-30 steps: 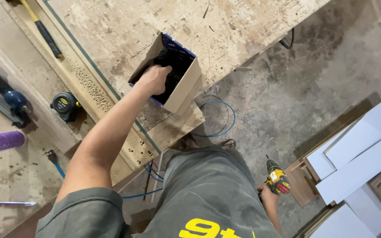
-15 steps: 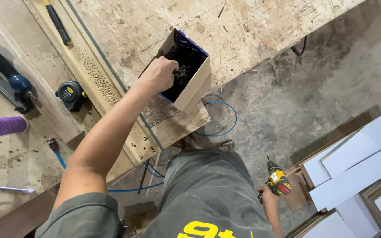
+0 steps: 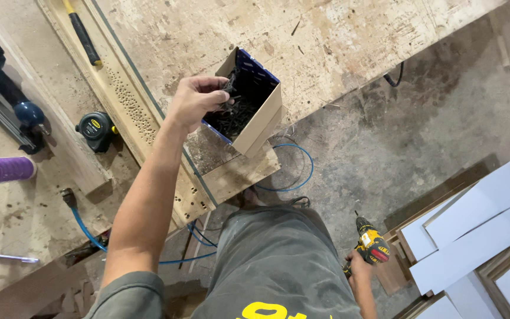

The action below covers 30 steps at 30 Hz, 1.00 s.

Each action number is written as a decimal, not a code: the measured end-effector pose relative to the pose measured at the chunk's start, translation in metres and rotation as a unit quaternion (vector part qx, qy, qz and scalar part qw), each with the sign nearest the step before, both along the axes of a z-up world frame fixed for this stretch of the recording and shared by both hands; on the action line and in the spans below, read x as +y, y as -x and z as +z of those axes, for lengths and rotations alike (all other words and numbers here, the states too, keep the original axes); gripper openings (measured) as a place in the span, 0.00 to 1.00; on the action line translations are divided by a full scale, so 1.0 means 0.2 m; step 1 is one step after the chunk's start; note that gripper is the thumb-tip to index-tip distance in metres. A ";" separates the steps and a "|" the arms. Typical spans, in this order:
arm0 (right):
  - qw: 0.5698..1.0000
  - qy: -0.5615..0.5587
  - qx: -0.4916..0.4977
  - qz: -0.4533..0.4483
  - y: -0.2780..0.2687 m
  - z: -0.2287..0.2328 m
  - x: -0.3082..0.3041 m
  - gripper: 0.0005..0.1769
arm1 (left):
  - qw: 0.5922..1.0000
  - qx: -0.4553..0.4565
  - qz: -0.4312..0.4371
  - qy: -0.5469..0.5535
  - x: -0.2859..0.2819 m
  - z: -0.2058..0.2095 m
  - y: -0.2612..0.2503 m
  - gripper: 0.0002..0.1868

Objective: The person drills holes into wood panels using a power drill.

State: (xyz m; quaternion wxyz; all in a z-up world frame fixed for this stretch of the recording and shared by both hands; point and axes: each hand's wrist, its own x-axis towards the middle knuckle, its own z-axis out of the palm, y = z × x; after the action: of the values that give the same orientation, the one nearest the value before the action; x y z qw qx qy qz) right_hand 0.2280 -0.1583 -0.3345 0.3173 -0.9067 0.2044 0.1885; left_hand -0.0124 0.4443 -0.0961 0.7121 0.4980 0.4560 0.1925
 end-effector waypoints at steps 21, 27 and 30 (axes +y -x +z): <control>0.999 -0.032 0.001 0.011 -0.14 0.07 0.07 0.06 | 0.835 -0.342 0.319 0.290 -0.13 -0.30 -0.23 0.12; 0.998 -0.044 0.018 -0.035 -0.19 0.02 0.01 0.07 | 0.858 -0.363 0.180 0.317 -0.12 -0.41 -0.27 0.30; 0.998 0.035 -0.001 -0.046 -0.22 0.05 0.00 0.09 | 0.883 -0.300 0.177 0.314 -0.10 -0.45 -0.27 0.19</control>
State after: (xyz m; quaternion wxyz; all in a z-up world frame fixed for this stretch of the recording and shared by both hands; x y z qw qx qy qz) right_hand 0.2723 -0.1577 -0.3240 0.2939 -0.9071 0.2520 0.1654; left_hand 0.0419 0.4251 -0.1865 0.8878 0.0780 0.3378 0.3027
